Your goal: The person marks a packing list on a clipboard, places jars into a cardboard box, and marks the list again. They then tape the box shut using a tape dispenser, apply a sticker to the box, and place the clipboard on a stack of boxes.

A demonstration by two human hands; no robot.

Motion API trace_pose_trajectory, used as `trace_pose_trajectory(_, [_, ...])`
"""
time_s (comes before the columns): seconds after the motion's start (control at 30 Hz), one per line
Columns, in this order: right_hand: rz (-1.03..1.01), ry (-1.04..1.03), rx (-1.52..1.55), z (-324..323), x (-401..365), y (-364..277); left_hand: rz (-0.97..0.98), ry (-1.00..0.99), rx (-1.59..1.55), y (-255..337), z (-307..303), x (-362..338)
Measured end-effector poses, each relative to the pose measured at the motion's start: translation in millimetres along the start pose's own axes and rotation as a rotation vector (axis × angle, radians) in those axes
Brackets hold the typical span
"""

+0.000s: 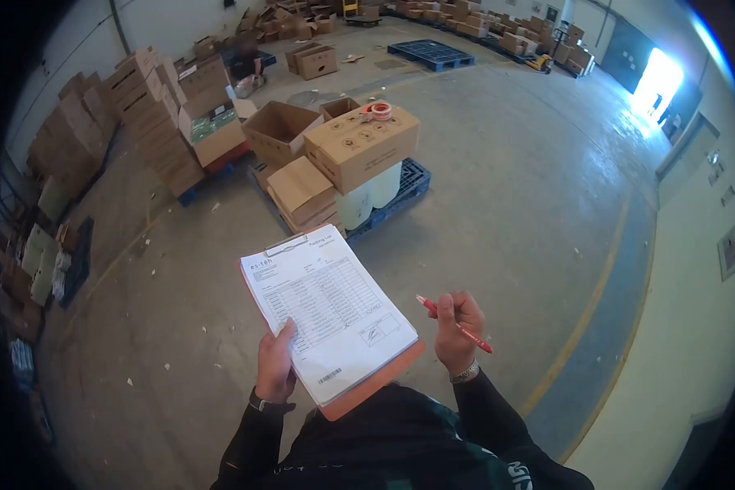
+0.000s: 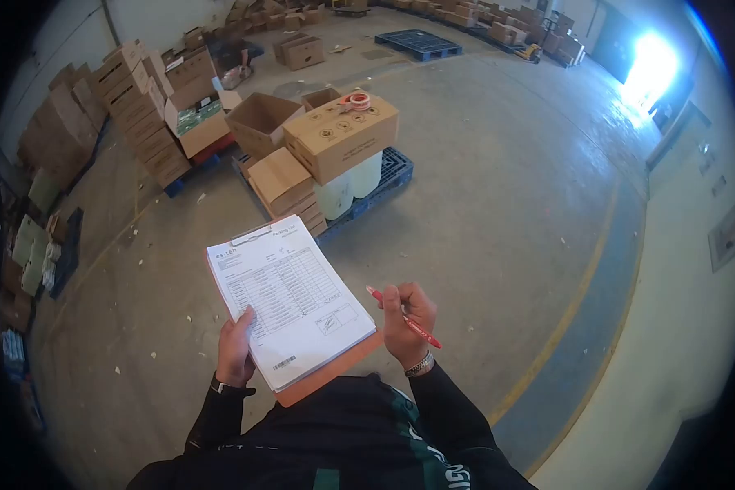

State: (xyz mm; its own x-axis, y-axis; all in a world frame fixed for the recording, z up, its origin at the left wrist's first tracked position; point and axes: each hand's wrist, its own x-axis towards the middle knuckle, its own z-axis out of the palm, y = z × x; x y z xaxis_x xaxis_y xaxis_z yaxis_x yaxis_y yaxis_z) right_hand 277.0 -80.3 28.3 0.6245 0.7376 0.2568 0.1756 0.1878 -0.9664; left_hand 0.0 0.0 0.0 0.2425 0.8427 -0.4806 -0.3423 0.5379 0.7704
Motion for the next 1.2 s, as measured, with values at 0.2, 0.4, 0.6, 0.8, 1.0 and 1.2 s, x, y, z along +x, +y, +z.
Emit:
trace_pose_trajectory(0.2, [0.003, -0.184, -0.073, 1, 6, 38, 0.044, 0.054, -0.059, -32, -11, 20])
trace_pose_trajectory(0.4, [-0.030, -0.223, 0.096, 30, 2, 74, 0.086, 0.018, -0.039, -46, -29, 38])
trace_pose_trajectory(0.6, [-0.143, -0.345, 0.151, 62, -9, 142, 0.344, -0.006, 0.071, -83, -65, 63])
trace_pose_trajectory(0.8, [-0.330, -0.363, 0.097, 82, -21, 170, 0.254, -0.127, 0.147, -110, -103, 52])
trace_pose_trajectory(1.0, [-0.414, -0.398, 0.001, 121, 19, 152, 0.316, -0.142, 0.131, -80, -98, 58])
trace_pose_trajectory(1.2, [-0.328, -0.389, 0.086, 125, 19, 163, 0.318, -0.135, 0.148, -84, -101, 60])
